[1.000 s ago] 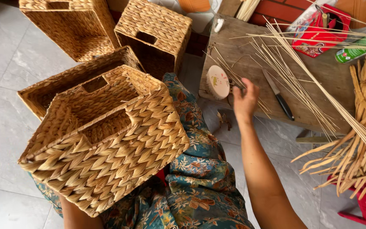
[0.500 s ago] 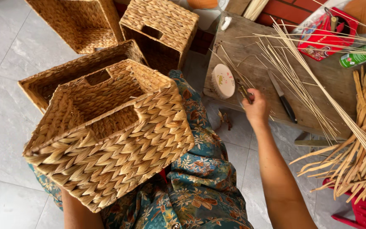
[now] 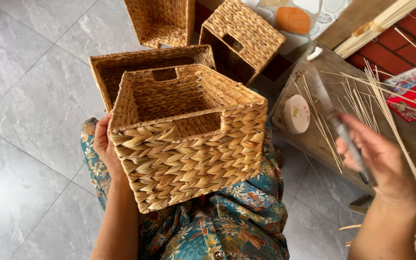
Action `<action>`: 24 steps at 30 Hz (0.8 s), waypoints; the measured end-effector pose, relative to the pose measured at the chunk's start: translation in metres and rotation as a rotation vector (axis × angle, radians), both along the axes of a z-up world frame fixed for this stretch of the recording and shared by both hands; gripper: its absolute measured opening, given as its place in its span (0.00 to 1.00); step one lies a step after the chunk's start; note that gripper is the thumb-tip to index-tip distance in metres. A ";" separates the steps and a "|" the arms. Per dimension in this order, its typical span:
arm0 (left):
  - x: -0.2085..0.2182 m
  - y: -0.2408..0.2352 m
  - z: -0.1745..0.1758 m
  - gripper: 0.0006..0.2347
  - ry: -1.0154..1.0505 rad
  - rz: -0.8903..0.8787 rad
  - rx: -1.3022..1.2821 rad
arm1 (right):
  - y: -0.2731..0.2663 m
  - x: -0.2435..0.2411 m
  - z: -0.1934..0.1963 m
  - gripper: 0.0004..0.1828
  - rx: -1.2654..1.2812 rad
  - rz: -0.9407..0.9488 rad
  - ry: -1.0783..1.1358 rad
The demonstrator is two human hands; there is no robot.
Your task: The person scrubs the interior and exterior surfaces of a woven basket using a white brush. They rotate the basket to access different sides and occasionally use scissors to trim loose fibers from the rim.
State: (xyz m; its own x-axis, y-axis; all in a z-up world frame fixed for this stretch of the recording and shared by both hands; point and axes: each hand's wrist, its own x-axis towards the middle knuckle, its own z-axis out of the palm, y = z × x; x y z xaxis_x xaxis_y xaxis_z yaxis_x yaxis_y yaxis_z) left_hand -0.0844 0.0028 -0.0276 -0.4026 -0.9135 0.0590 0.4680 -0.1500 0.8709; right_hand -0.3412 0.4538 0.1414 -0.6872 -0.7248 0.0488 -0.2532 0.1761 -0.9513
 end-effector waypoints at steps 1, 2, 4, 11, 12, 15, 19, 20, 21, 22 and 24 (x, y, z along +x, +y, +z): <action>-0.001 0.000 0.001 0.07 -0.021 0.005 -0.012 | -0.014 0.004 0.012 0.38 0.136 0.085 0.121; -0.002 -0.001 0.003 0.08 -0.041 0.010 -0.025 | -0.027 0.008 0.021 0.40 0.208 0.128 0.114; -0.003 -0.001 0.004 0.08 -0.062 0.015 -0.015 | -0.047 0.014 0.039 0.44 0.358 0.213 0.097; -0.005 -0.001 0.006 0.09 -0.080 0.013 -0.038 | -0.095 0.003 0.076 0.38 0.817 0.142 0.248; -0.005 0.000 0.006 0.09 -0.082 0.011 -0.038 | -0.099 0.001 0.079 0.37 0.866 0.144 0.259; -0.004 -0.001 0.005 0.09 -0.095 0.008 -0.058 | -0.108 -0.004 0.088 0.37 0.767 0.249 0.311; -0.003 -0.003 0.004 0.10 -0.110 -0.001 -0.103 | -0.117 -0.017 0.100 0.35 1.026 0.223 0.232; -0.003 -0.004 0.004 0.10 -0.111 -0.006 -0.109 | -0.120 -0.019 0.101 0.35 1.001 0.239 0.213; -0.003 -0.003 0.003 0.10 -0.107 -0.007 -0.104 | -0.122 -0.021 0.102 0.35 0.976 0.256 0.193; -0.003 -0.003 0.003 0.10 -0.104 -0.007 -0.099 | -0.124 -0.022 0.103 0.36 0.951 0.274 0.174; -0.003 -0.004 0.002 0.10 -0.101 -0.006 -0.088 | -0.128 -0.021 0.106 0.36 1.045 0.267 0.184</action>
